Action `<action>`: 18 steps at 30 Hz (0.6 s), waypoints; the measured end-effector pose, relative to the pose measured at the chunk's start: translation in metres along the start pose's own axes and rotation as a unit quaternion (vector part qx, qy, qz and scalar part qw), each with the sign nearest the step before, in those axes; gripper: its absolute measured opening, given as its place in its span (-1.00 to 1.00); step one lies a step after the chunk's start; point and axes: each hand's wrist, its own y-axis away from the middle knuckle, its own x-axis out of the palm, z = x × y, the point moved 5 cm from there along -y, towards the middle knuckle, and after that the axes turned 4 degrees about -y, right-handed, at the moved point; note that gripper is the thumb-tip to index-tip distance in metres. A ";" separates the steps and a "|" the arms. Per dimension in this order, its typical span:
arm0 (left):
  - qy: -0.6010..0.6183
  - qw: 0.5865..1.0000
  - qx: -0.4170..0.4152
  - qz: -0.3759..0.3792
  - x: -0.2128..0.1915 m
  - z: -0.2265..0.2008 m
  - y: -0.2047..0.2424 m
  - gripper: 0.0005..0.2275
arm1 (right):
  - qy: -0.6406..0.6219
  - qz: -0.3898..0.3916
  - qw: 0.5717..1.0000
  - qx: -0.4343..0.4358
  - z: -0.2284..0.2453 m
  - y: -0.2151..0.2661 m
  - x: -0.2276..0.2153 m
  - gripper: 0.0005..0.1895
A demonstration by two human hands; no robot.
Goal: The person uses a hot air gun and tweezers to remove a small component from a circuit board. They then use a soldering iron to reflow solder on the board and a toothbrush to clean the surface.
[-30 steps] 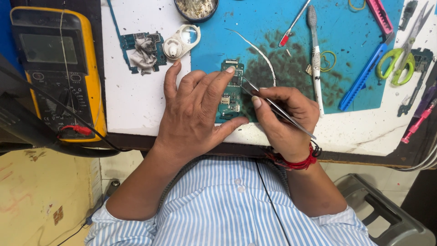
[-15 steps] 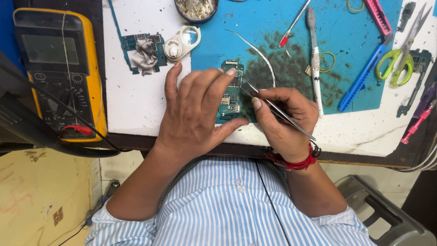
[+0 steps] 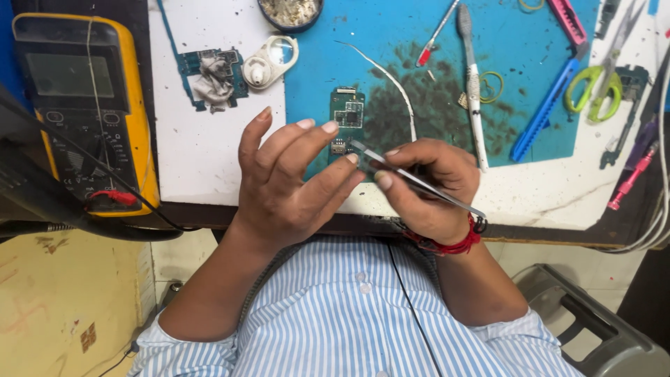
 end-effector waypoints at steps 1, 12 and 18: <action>0.008 1.000 0.008 0.003 0.000 -0.001 -0.001 -0.77 | -0.013 0.024 0.999 -0.020 0.000 0.000 0.001 -0.78; 0.089 0.996 -0.019 0.019 -0.011 0.003 -0.010 -0.58 | -0.069 -0.078 0.995 -0.010 0.009 0.015 -0.024 -0.89; 0.056 0.996 -0.059 -0.024 -0.009 0.005 -0.004 -0.83 | 0.400 -0.087 0.898 -0.160 0.040 -0.052 -0.054 -0.93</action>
